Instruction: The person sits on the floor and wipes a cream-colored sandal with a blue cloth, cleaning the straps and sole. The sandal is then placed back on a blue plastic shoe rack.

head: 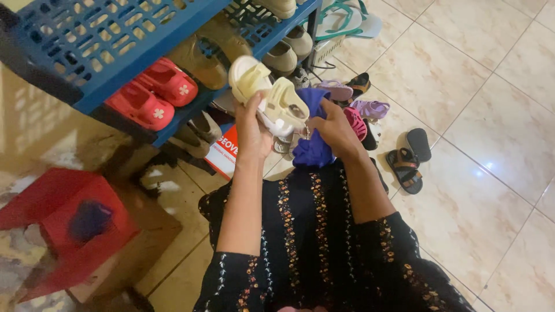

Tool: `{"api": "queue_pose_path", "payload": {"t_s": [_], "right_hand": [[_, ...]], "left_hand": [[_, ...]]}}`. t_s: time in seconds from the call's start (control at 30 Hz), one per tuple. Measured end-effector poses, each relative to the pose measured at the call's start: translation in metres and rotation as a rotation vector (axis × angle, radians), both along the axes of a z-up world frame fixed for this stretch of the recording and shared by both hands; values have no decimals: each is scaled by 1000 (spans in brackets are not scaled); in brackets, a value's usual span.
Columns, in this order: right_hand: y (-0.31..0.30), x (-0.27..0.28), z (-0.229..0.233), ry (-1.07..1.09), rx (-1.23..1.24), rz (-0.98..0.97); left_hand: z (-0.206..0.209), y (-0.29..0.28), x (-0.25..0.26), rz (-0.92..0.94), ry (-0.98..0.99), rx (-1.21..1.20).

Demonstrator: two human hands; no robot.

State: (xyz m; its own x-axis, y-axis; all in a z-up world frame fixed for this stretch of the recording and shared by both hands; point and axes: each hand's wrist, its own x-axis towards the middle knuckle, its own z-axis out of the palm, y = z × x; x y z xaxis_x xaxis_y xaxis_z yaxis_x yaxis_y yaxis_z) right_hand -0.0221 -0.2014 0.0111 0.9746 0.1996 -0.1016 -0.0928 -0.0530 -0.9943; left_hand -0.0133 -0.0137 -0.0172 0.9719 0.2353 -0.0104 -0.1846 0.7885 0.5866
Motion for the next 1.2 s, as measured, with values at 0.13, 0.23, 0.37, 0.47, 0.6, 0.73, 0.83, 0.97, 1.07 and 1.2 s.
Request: {"api": "queue_pose_path", "payload": {"t_s": [0.13, 0.23, 0.37, 0.47, 0.6, 0.73, 0.83, 0.97, 1.07, 1.2], "right_hand": [[4, -6, 0, -20, 158, -31], [4, -9, -16, -49, 78, -87], [16, -21, -40, -502, -226, -148], [41, -40, -15, -859, -558, -171], [56, -41, -10, -876, -799, -37], [53, -35, -1, -878, -806, -22], [50, -30, 4, -819, -905, -42], [44, -18, -8, -675, -768, -242], [33, -3, -26, -677, -542, -290], [12, 14, -44, -599, -267, -317]], "left_hand": [[-7, 8, 3, 14, 24, -107], [-11, 13, 6, -2, -73, -250], [1, 3, 3, 67, -97, -264], [-8, -8, 6, 99, -78, -200], [9, -19, 1, 170, 78, 70], [-7, -20, 12, 214, 25, 58], [-2, -26, 9, 238, 149, -76], [-12, -32, 11, 185, 29, -288], [-13, -42, 7, 145, -9, -290], [-10, -44, 4, 63, 21, -285]]}}
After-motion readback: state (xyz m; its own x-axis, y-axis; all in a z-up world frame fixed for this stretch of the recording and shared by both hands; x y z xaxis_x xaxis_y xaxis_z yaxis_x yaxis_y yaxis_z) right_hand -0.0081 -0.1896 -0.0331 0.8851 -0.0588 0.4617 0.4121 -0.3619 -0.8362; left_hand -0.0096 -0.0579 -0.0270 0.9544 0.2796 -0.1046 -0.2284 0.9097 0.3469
